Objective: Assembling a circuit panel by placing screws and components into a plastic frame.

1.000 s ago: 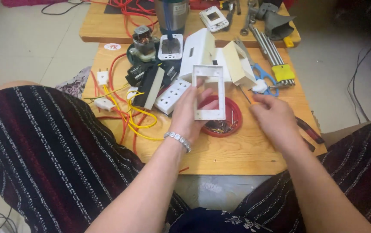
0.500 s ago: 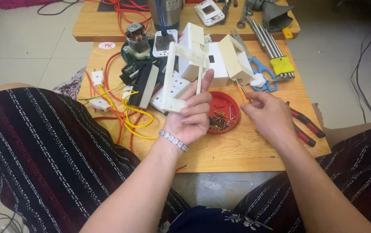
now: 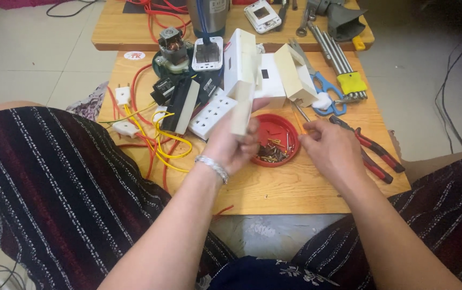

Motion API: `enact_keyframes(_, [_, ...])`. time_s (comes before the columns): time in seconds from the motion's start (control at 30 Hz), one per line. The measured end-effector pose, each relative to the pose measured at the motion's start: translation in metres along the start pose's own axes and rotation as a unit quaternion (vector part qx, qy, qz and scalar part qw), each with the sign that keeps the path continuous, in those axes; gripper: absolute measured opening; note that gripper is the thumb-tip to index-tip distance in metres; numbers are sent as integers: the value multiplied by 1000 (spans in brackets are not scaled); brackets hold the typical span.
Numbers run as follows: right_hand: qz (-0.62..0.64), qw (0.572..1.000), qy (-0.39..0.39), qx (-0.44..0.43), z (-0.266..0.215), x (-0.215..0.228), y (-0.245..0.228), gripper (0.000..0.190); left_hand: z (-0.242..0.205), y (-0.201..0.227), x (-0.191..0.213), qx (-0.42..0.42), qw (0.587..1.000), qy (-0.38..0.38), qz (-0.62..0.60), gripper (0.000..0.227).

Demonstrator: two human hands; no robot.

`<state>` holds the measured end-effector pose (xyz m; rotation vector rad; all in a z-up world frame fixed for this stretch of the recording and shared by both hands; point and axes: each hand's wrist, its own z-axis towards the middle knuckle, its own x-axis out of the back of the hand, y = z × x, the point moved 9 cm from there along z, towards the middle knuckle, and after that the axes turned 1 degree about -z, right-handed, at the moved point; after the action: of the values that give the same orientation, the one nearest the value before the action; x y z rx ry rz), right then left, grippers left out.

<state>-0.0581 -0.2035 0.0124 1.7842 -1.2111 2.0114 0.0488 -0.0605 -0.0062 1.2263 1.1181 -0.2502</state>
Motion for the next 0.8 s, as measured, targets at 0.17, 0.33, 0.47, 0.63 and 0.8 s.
enact_keyframes(0.17, [-56,998,4,4,8,-8,8,33,-8,35,55,-57,847,284,445,37])
enact_keyframes(0.33, [-84,996,9,3,9,-10,4,35,-5,29,47,-41,882,252,396,45])
enact_keyframes(0.47, [-113,994,8,2,8,-13,5,37,-1,19,56,-11,876,266,401,44])
enact_keyframes(0.63, [-95,995,0,-5,8,-12,4,37,-12,21,50,-8,847,291,445,40])
enact_keyframes(0.8, [-33,998,55,17,6,10,-8,28,-23,33,26,-11,848,286,446,41])
